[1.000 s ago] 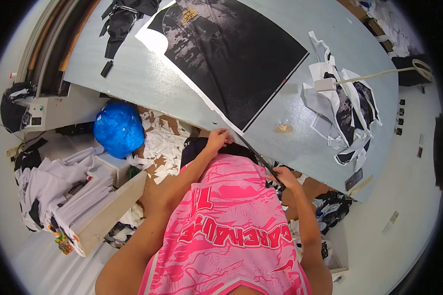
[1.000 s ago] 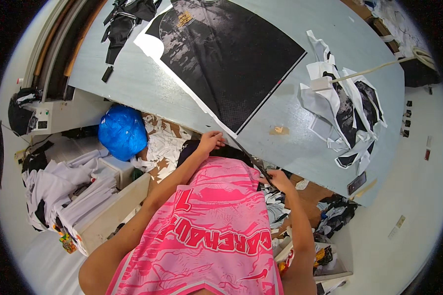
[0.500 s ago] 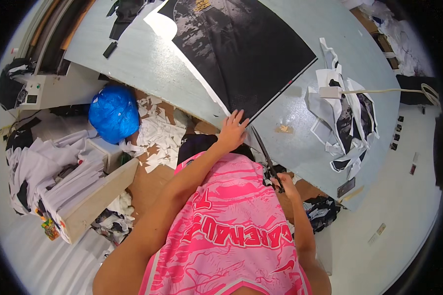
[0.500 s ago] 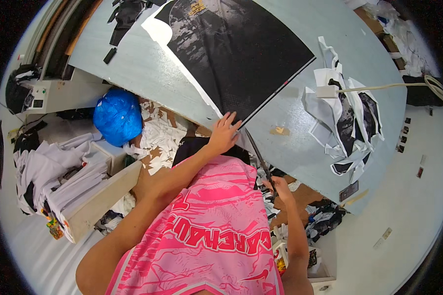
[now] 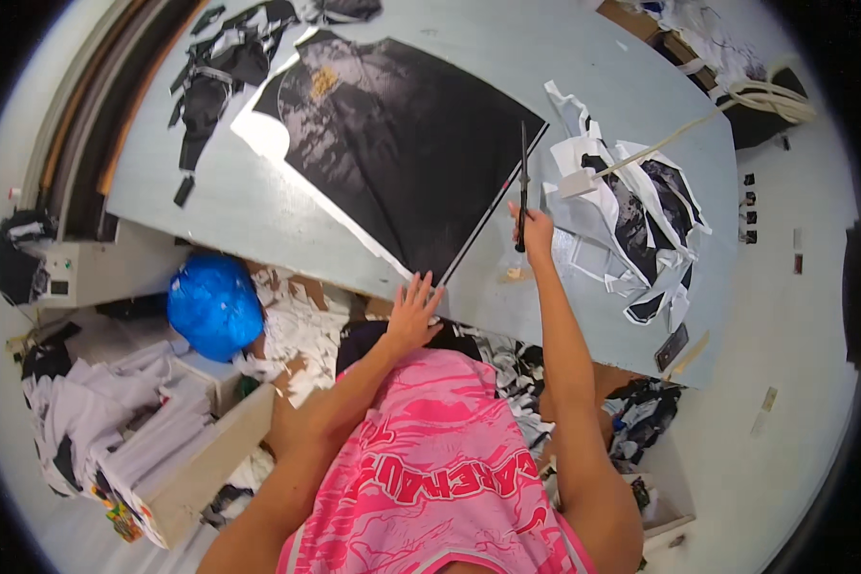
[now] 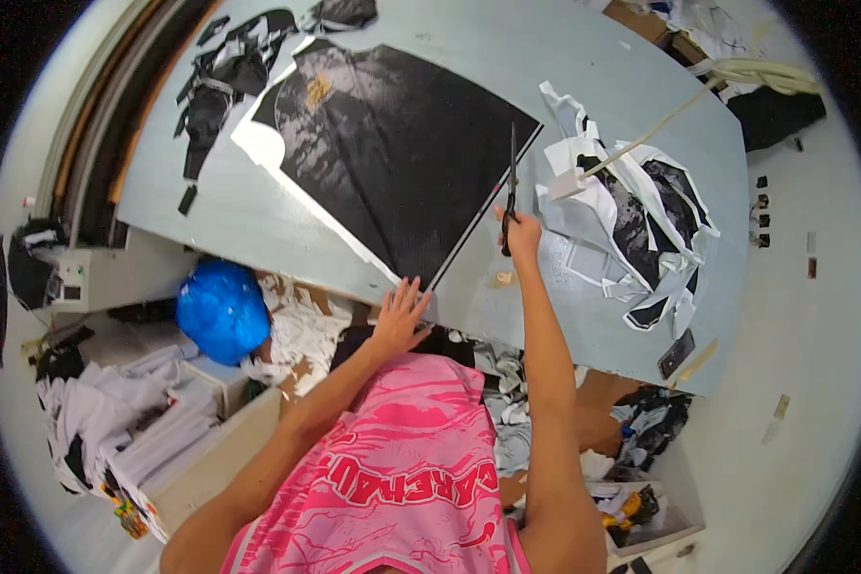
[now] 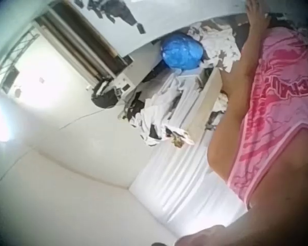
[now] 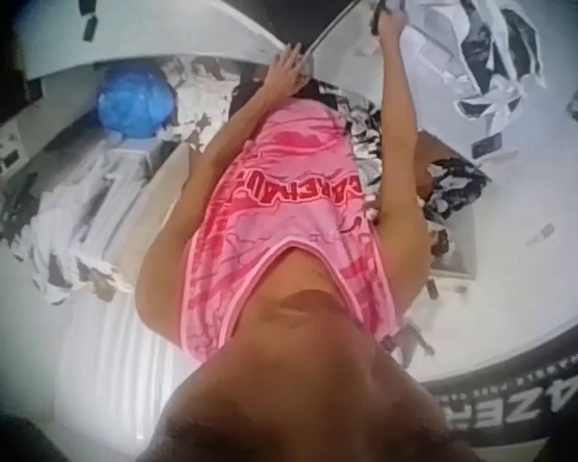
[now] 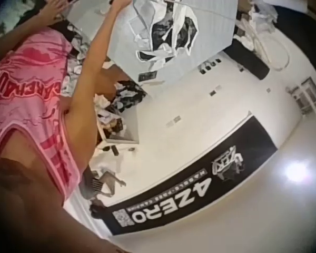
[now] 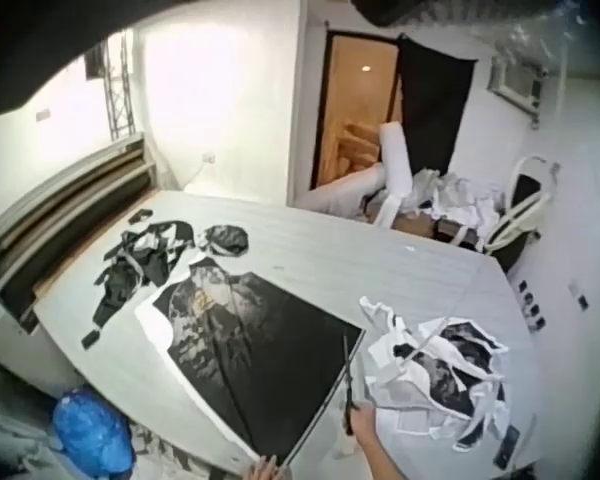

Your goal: The person is cutting out printed garment patterns from a sheet using scissors.

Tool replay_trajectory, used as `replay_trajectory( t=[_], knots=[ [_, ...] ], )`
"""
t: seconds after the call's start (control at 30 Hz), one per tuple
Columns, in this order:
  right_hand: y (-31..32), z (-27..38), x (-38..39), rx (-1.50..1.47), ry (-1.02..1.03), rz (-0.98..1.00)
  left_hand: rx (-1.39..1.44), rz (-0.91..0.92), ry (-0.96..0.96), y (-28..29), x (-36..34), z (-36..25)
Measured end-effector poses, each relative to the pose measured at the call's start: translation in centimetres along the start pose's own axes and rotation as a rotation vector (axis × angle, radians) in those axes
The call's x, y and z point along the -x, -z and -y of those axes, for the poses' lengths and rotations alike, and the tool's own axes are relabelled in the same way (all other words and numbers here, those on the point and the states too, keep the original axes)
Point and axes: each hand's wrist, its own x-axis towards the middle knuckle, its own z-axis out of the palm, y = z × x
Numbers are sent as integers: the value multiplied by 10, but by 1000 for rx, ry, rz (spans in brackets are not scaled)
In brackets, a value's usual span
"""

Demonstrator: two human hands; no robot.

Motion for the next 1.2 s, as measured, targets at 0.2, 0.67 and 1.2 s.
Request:
replay_trajectory(
  t=[0.2, 0.67, 1.2],
  knots=[
    [4, 30, -64, 103, 33, -136, -84, 114, -42, 0, -1, -7],
    [21, -46, -39, -13, -102, -324, -36, 167, -158, 9, 34, -10],
    [112, -183, 250, 20, -422, 776, 1259, 100, 809, -45, 42, 35]
  ],
)
